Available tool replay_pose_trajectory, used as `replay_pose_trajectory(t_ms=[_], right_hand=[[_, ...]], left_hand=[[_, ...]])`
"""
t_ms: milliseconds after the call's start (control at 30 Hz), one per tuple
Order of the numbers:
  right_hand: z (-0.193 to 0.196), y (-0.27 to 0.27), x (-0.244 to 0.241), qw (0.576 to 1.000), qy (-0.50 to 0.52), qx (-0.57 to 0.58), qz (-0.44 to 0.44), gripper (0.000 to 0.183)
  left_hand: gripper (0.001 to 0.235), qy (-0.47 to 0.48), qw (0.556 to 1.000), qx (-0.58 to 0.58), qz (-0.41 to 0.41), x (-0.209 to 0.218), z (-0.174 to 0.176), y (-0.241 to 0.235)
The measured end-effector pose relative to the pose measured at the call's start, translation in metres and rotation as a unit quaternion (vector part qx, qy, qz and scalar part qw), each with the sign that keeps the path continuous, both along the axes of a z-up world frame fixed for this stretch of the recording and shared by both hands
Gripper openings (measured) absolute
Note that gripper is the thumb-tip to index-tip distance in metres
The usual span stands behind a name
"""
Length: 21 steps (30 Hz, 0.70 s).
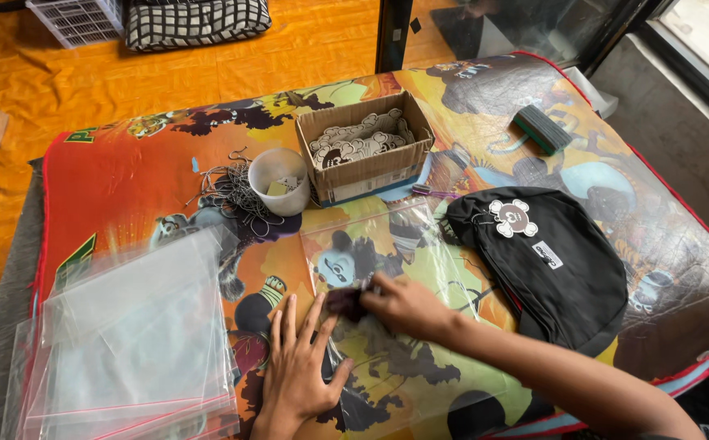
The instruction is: The person places a small dark cloth item into a clear plastic bag and seals it. They then place a black drawstring bag into another plastic bag, seal it, and place the sealed package into a green plastic basket.
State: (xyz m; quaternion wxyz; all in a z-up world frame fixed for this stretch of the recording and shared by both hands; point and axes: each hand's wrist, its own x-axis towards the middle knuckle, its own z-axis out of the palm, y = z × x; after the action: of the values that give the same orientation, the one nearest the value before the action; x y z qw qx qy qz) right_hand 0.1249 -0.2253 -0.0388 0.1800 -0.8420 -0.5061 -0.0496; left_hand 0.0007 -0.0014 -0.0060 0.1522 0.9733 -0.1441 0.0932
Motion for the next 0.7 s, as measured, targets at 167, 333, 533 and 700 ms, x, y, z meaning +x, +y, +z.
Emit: replay_pose_trajectory(t_ms=[167,333,533,700], right_hand=[[-0.024,-0.037,0.099,0.962,-0.026,-0.088,-0.257,0.016],[0.008,-0.008,0.066,0.905,-0.047,-0.210,-0.367,0.027],[0.044,0.005,-0.033,0.981,0.138,-0.137,0.011,0.032],[-0.051,-0.040,0.073,0.937,-0.165,-0.087,-0.297,0.027]], left_hand=[[0.082,-0.007,1.000,0.001,0.010,-0.003,-0.006,0.001],[0.080,-0.020,1.000,-0.001,0.011,-0.002,-0.008,0.001],[0.068,0.019,1.000,-0.006,0.005,0.001,-0.005,0.001],[0.080,-0.022,1.000,-0.003,0.014,-0.002,-0.010,0.002]])
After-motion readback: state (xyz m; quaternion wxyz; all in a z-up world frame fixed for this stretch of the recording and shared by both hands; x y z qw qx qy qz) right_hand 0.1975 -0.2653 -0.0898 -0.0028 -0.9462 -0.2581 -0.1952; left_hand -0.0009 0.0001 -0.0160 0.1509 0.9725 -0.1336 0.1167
